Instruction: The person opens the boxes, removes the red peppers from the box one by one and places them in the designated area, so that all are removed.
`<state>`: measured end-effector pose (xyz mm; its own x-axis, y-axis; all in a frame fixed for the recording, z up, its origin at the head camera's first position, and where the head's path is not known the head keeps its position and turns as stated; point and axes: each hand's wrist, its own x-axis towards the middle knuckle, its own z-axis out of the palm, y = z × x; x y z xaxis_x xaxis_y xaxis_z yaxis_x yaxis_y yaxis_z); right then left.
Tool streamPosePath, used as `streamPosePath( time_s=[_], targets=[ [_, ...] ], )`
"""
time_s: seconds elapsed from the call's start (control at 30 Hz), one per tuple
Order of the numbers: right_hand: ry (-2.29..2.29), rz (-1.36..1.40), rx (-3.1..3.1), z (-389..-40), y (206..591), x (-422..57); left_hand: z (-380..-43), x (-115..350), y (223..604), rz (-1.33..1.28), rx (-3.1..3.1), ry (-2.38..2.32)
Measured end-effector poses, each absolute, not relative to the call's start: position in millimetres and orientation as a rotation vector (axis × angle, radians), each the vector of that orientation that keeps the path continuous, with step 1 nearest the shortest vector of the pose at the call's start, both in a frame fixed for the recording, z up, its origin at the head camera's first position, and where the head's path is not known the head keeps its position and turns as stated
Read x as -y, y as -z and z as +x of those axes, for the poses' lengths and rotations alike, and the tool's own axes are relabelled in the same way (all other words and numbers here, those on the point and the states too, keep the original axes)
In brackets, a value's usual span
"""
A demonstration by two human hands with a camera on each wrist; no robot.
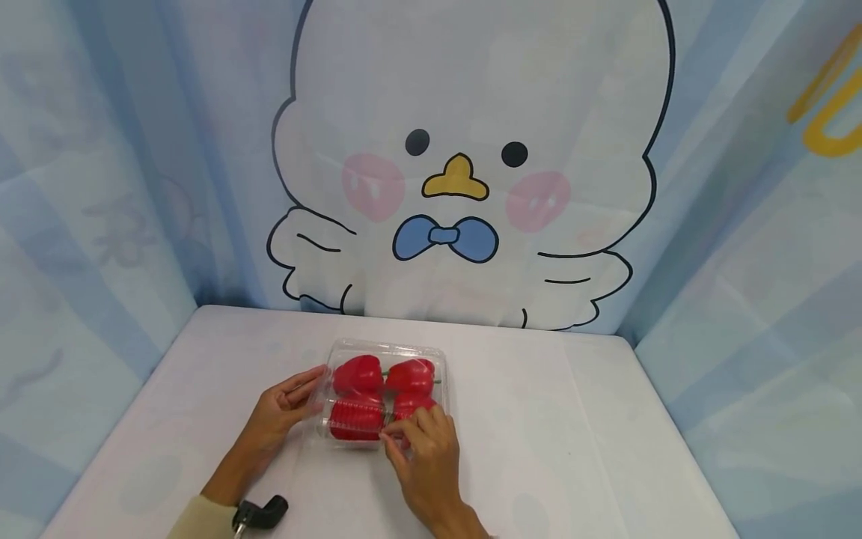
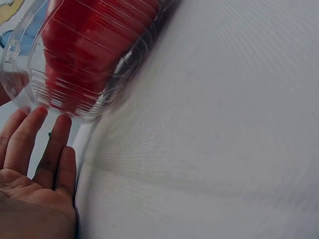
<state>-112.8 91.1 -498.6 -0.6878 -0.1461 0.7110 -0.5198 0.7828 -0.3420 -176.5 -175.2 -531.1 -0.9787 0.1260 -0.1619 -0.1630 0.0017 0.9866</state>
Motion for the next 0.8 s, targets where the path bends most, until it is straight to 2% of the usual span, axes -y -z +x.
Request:
streamPosePath(
  time_s=[0.8],
  targets=[
    [-0.823, 0.422, 2.194, -123.0, 485.7, -89.4, -176.5, 172.9, 530.0, -0.079, -2.11, -2.052]
  ],
)
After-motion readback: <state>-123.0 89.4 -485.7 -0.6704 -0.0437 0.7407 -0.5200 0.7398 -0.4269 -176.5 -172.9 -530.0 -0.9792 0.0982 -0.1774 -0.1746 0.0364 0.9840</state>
